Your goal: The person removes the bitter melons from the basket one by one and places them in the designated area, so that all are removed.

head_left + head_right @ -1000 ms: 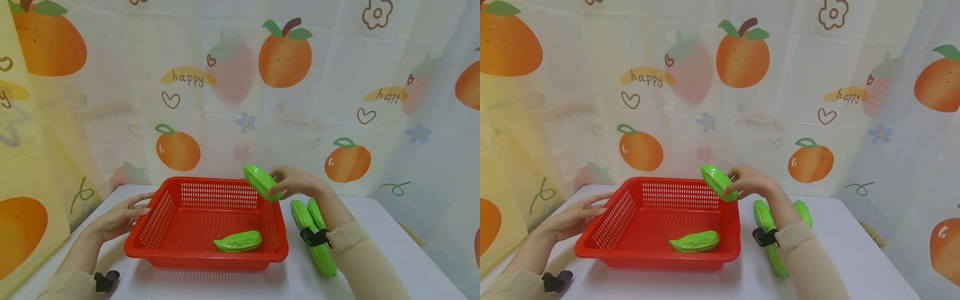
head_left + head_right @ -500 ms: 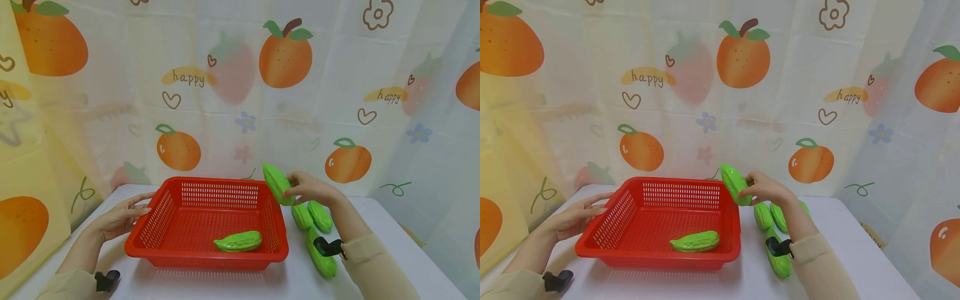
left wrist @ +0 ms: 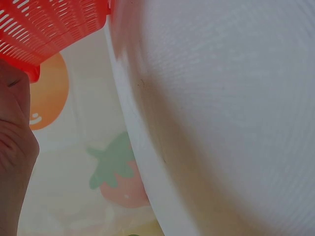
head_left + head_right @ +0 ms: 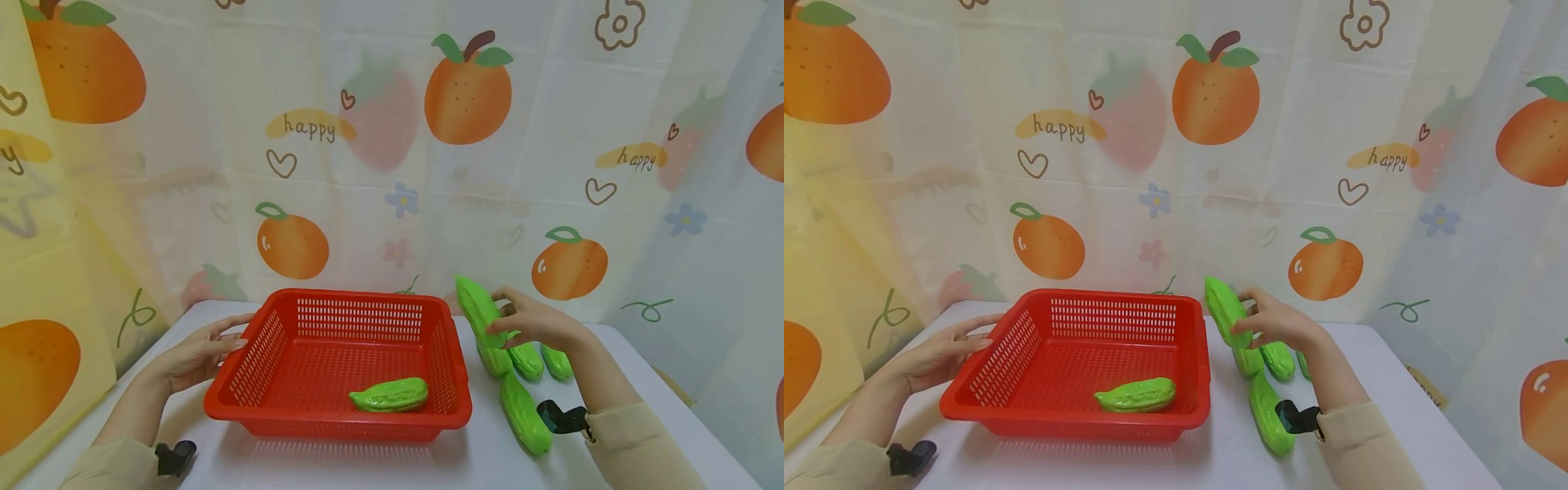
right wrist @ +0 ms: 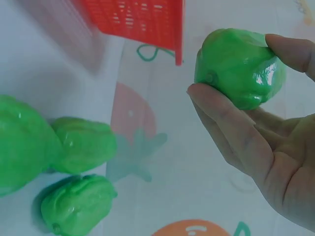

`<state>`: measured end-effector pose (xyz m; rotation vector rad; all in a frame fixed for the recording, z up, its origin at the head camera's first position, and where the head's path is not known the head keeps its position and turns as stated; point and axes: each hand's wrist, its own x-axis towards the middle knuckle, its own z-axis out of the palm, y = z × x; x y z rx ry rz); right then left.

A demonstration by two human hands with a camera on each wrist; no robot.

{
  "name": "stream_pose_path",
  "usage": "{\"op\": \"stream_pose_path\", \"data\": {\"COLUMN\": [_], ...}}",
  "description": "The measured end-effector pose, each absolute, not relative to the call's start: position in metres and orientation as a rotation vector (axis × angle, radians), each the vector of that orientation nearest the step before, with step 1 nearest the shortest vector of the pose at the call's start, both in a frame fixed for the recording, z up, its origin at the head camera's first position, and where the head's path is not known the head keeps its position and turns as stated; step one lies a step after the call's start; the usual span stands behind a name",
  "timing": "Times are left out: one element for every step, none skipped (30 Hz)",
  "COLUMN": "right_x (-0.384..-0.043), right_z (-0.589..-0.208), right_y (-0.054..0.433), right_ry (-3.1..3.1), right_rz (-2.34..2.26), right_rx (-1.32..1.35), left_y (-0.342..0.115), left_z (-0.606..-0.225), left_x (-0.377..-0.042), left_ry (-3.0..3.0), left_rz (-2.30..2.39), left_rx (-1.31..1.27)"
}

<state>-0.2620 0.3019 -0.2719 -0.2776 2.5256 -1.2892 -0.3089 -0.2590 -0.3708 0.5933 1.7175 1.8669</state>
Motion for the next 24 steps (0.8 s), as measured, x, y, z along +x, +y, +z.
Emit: {"op": "stream_pose_path", "data": {"right_x": [-0.262,-0.261,-0.26,-0.26,-0.259,-0.258,-0.257,-0.256,-0.255,-0.254,-0.254,-0.253,-0.252,-0.252,-0.251,-0.251,-0.25,-0.25,-0.249,-0.249,-0.248,-0.248,-0.247,-0.246], "right_z": [-0.272,-0.272,-0.272,-0.272,-0.272,-0.272,-0.272,-0.272,-0.273,-0.274,-0.274,-0.276,-0.277,-0.279,-0.28,-0.282,-0.284,-0.285,-0.287,-0.288,-0.29,-0.291,-0.292,-0.293], "right_y": [0.304,0.306,0.309,0.31,0.312,0.314,0.315,0.317,0.318,0.32,0.321,0.323,0.325,0.327,0.33,0.332,0.335,0.338,0.341,0.344,0.346,0.349,0.351,0.353], "right_ry": [2.515,2.507,2.502,2.498,2.495,2.494,2.492,2.49,2.489,2.487,2.484,2.48,2.476,2.471,2.465,2.46,2.456,2.453,2.451,2.451,2.451,2.452,2.453,2.454], "right_rz": [-1.294,-1.297,-1.297,-1.298,-1.298,-1.294,-1.293,-1.291,-1.29,-1.287,-1.283,-1.281,-1.28,-1.28,-1.279,-1.279,-1.28,-1.282,-1.283,-1.283,-1.282,-1.279,-1.275,-1.272], "right_rx": [-0.285,-0.287,-0.293,-0.297,-0.299,-0.299,-0.296,-0.291,-0.285,-0.281,-0.275,-0.27,-0.264,-0.259,-0.255,-0.251,-0.248,-0.239,-0.23,-0.223,-0.219,-0.214,-0.211,-0.204], "left_y": [-0.259,-0.259,-0.259,-0.259,-0.259,-0.259,-0.259,-0.259,-0.259,-0.258,-0.258,-0.258,-0.257,-0.257,-0.257,-0.256,-0.256,-0.256,-0.256,-0.256,-0.256,-0.256,-0.256,-0.256], "left_z": [-0.371,-0.371,-0.371,-0.371,-0.371,-0.371,-0.371,-0.371,-0.371,-0.37,-0.37,-0.37,-0.37,-0.37,-0.37,-0.369,-0.369,-0.369,-0.369,-0.37,-0.37,-0.37,-0.37,-0.37], "left_x": [-0.309,-0.309,-0.309,-0.308,-0.308,-0.308,-0.308,-0.308,-0.308,-0.308,-0.308,-0.308,-0.308,-0.308,-0.308,-0.308,-0.308,-0.308,-0.308,-0.308,-0.308,-0.308,-0.308,-0.308], "left_ry": [1.717,1.719,1.72,1.721,1.724,1.726,1.727,1.729,1.733,1.736,1.74,1.744,1.75,1.753,1.758,1.759,1.76,1.76,1.759,1.756,1.756,1.753,1.754,1.754], "left_rz": [1.868,1.868,1.868,1.867,1.866,1.865,1.865,1.864,1.863,1.862,1.861,1.86,1.858,1.858,1.857,1.856,1.856,1.856,1.857,1.858,1.857,1.857,1.857,1.856], "left_rx": [0.592,0.591,0.589,0.588,0.586,0.585,0.584,0.582,0.58,0.577,0.575,0.571,0.565,0.565,0.561,0.561,0.562,0.565,0.568,0.574,0.574,0.58,0.583,0.584]}}
